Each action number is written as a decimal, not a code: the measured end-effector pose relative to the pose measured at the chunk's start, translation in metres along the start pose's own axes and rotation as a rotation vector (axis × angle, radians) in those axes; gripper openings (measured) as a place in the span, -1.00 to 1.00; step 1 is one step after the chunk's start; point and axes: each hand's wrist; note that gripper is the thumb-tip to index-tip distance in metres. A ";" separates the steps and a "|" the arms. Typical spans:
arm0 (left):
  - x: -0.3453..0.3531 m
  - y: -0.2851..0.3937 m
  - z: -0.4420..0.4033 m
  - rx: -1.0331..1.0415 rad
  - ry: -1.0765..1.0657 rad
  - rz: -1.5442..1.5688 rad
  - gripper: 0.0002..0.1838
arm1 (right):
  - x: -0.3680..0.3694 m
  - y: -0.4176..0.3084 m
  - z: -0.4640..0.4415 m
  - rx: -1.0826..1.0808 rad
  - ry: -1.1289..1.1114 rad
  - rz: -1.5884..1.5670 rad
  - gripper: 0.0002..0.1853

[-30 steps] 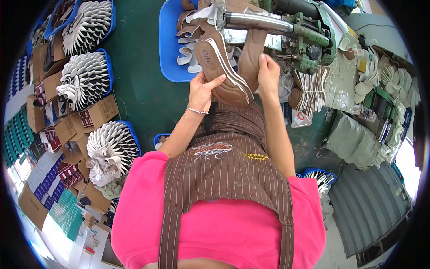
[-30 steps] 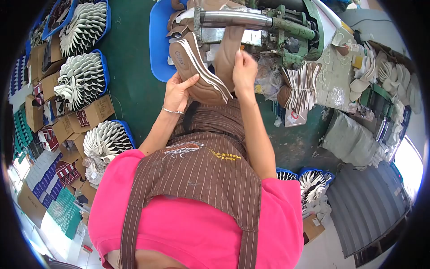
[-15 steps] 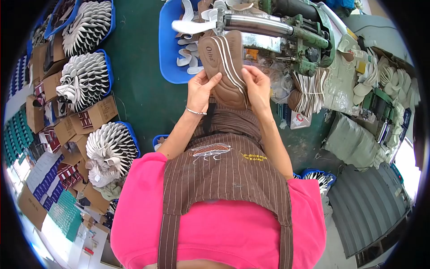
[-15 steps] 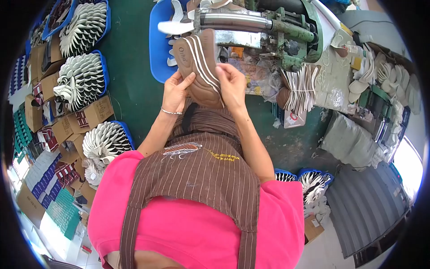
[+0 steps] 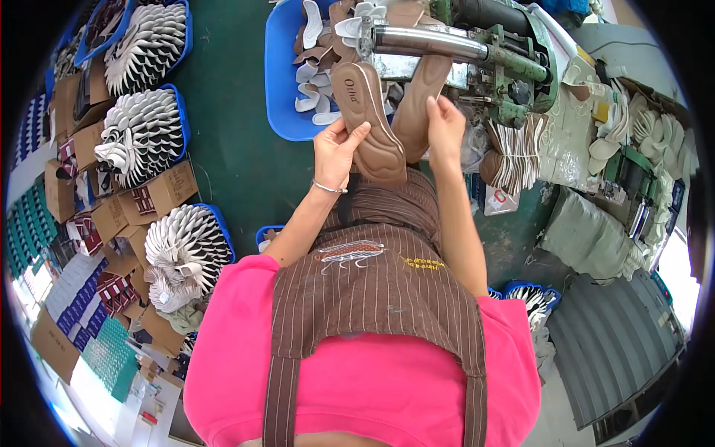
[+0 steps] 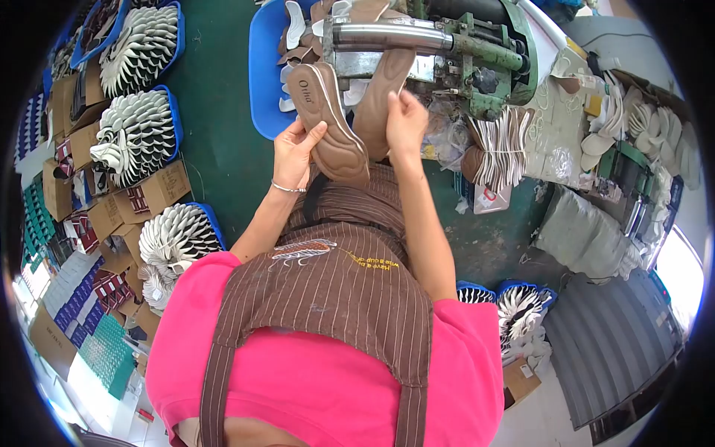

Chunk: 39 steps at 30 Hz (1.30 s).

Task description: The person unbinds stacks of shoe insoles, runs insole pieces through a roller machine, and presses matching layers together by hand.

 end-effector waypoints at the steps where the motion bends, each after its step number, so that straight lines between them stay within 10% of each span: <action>1: 0.001 0.001 0.000 0.003 -0.005 -0.017 -0.69 | 0.008 -0.030 0.000 0.002 0.014 0.051 -0.77; 7: 0.008 0.007 0.002 0.062 0.032 -0.085 -0.67 | 0.016 -0.012 0.047 -0.078 -0.366 0.181 -0.77; 13: 0.003 0.001 0.004 0.024 0.012 -0.106 -0.69 | 0.008 -0.015 -0.005 0.000 0.027 0.052 -0.74; 23: -0.007 -0.008 0.000 0.105 0.020 -0.314 -0.61 | 0.016 -0.035 0.064 0.008 -0.596 0.029 -0.47; 27: 0.010 0.012 0.003 -0.025 -0.076 -0.139 -0.44 | 0.016 -0.036 0.072 -0.337 -0.309 0.136 -0.39; 33: -0.012 0.012 -0.006 -0.077 0.122 -0.266 -0.49 | -0.031 0.023 0.064 -0.245 -0.223 0.057 -0.64; 39: 0.026 0.073 -0.045 0.936 -0.114 -1.009 -0.28 | -0.047 0.029 0.054 -0.235 -0.183 -0.012 -0.79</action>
Point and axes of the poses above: each hand's wrist, its own z-axis away from the middle knuckle, its own x-axis out of the palm, y = z × x, and after that the axes turned 7 degrees about y, right-handed
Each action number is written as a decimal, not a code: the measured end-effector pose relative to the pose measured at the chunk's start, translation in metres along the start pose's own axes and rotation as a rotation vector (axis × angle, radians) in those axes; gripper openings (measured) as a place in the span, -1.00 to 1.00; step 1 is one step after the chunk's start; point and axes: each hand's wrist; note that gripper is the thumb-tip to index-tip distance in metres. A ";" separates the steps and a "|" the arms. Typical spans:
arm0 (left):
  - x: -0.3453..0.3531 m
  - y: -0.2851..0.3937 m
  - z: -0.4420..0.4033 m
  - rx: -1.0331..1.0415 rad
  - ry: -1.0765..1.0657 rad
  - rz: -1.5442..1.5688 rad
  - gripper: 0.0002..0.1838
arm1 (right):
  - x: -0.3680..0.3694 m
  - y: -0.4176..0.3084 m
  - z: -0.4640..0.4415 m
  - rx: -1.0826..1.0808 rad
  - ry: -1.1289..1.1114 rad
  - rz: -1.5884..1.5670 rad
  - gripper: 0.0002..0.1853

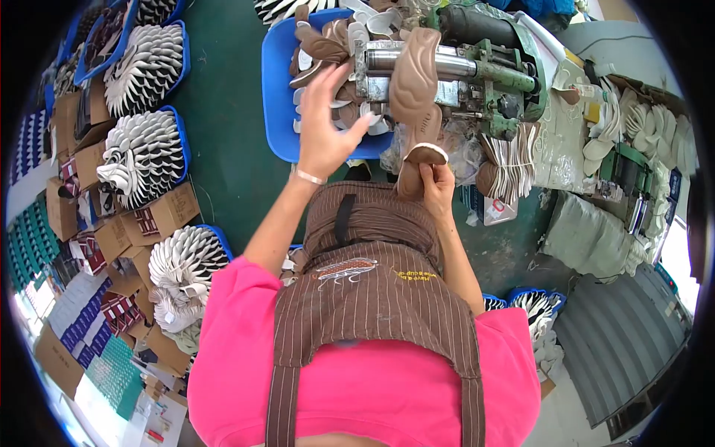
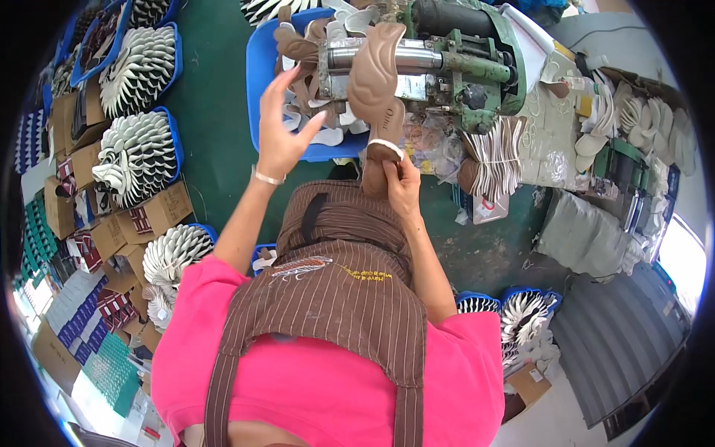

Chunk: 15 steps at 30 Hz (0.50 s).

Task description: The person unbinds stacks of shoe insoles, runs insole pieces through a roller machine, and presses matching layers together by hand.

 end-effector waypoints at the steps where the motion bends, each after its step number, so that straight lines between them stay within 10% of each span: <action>1: 0.003 0.008 -0.024 0.139 -0.063 -0.079 -0.22 | 0.000 -0.001 -0.001 0.029 0.015 -0.031 -0.80; 4: 0.042 0.017 -0.064 0.400 -0.194 -0.251 -0.10 | -0.003 -0.008 -0.002 0.054 0.044 -0.021 -0.82; 15: 0.109 0.023 -0.118 0.270 -0.445 -0.452 -0.29 | -0.012 -0.021 0.009 -0.035 0.046 0.112 -0.84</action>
Point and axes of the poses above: each hand's wrist, its own z-axis away from the middle knuckle, its own x-axis out of the palm, y = z × x, and after that the axes turned 7 degrees about y, right-handed
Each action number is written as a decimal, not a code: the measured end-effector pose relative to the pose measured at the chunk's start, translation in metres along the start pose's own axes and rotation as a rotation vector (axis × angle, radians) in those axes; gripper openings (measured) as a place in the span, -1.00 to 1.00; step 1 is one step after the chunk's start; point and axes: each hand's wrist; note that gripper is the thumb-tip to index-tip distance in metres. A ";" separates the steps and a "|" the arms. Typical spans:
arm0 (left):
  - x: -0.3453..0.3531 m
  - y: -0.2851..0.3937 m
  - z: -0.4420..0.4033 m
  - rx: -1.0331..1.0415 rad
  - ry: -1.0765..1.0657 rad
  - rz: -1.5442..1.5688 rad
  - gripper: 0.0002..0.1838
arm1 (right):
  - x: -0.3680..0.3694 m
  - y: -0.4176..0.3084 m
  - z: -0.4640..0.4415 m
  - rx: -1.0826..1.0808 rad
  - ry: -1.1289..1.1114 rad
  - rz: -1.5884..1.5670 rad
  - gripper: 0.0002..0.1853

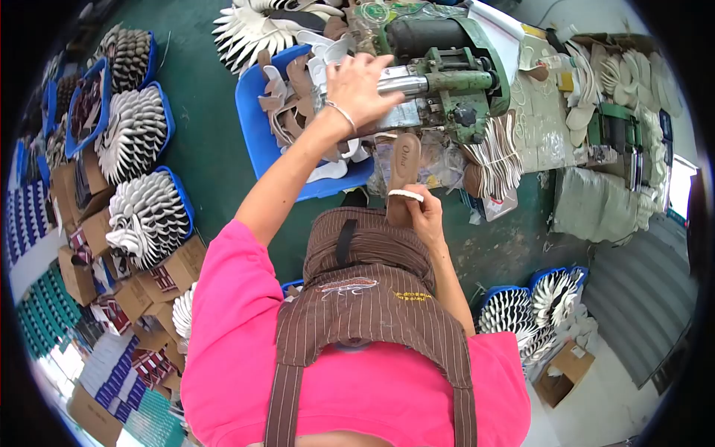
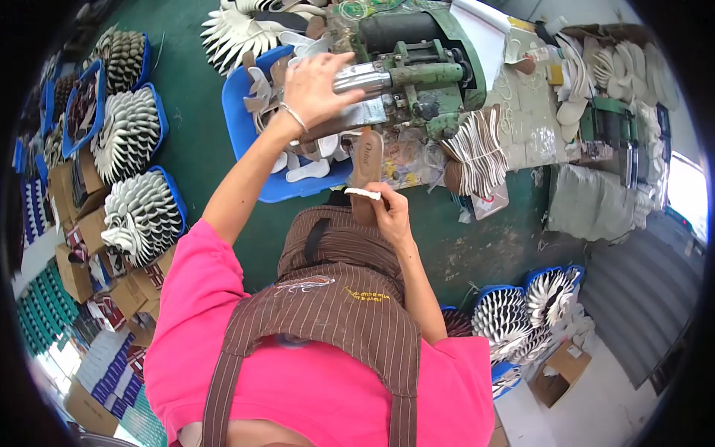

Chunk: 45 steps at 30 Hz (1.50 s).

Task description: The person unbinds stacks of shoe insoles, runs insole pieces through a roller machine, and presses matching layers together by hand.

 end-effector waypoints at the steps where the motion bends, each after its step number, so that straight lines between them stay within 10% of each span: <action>1: 0.008 -0.012 -0.007 0.012 0.039 0.020 -0.32 | 0.003 0.000 0.000 0.013 -0.023 -0.013 -0.83; 8: 0.050 -0.077 -0.090 -0.684 -0.768 0.403 -0.43 | 0.016 -0.015 -0.016 -0.038 -0.182 0.075 -0.75; 15: 0.081 -0.112 -0.098 -1.031 -0.358 0.925 -0.66 | 0.021 -0.024 -0.023 -0.035 -0.191 0.127 -0.77; 17: 0.075 -0.143 -0.099 -1.142 0.035 1.205 -0.66 | 0.022 -0.025 -0.025 -0.015 -0.192 0.119 -0.78; 23: 0.138 -0.329 -0.010 -1.365 -0.054 1.156 -0.63 | 0.034 -0.008 -0.046 0.122 -0.153 0.027 -0.85; 29: 0.171 -0.308 0.114 -1.559 0.029 1.306 -0.53 | 0.051 -0.018 -0.099 0.135 -0.164 -0.223 -0.76; 32: 0.164 -0.271 0.149 -1.625 -0.089 1.125 -0.14 | 0.048 -0.028 -0.068 0.315 -0.088 -0.155 -0.75; 45: 0.175 -0.137 0.248 -1.495 -0.290 1.078 -0.24 | 0.035 -0.011 -0.058 0.548 -0.243 0.097 -0.77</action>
Point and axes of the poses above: each hand's wrist, its own z-axis away from the middle knuckle, its own x-axis out of the palm, y = z × x, and after that the axes turned 7 degrees about y, right-handed
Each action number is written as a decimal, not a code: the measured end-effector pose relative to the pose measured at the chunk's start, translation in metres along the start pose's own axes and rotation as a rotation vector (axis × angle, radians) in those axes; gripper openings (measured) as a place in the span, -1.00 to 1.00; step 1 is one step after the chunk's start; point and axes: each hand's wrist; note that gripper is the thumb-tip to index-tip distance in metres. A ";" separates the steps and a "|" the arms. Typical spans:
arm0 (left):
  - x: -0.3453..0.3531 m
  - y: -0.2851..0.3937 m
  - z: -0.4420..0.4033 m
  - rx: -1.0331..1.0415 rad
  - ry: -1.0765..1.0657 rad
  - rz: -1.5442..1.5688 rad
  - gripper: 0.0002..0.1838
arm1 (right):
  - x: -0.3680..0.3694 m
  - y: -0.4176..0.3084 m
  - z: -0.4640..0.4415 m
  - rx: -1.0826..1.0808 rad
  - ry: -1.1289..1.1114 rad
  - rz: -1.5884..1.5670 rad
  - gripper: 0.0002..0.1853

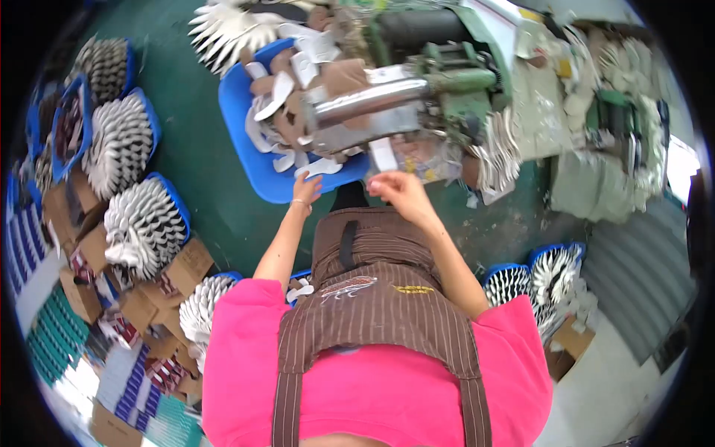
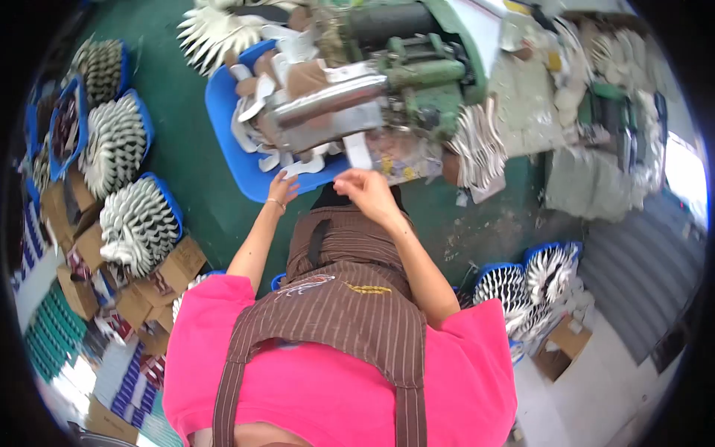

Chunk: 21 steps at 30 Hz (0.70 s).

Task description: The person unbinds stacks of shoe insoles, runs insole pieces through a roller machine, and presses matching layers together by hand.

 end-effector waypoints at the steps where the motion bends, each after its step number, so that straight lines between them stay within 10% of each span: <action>1: 0.008 -0.002 0.007 0.012 -0.028 -0.056 -0.25 | -0.011 0.016 0.006 -0.009 0.032 0.061 -0.76; 9: 0.150 -0.003 0.032 0.520 -0.019 -0.452 0.18 | -0.190 0.094 0.024 -0.186 0.895 0.671 -0.36; 14: 0.216 -0.003 0.030 0.743 0.491 -0.620 0.11 | -0.304 0.140 -0.021 -0.188 0.864 0.953 0.07; 21: 0.110 -0.003 0.036 0.385 0.740 -0.340 -0.19 | -0.362 0.170 -0.067 -0.356 0.429 0.804 0.20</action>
Point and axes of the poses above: each hand's wrist, its own z-axis away from the middle knuckle, its own x-axis out of the palm, y = z × x, and after that the axes turned 7 degrees about y, right-handed
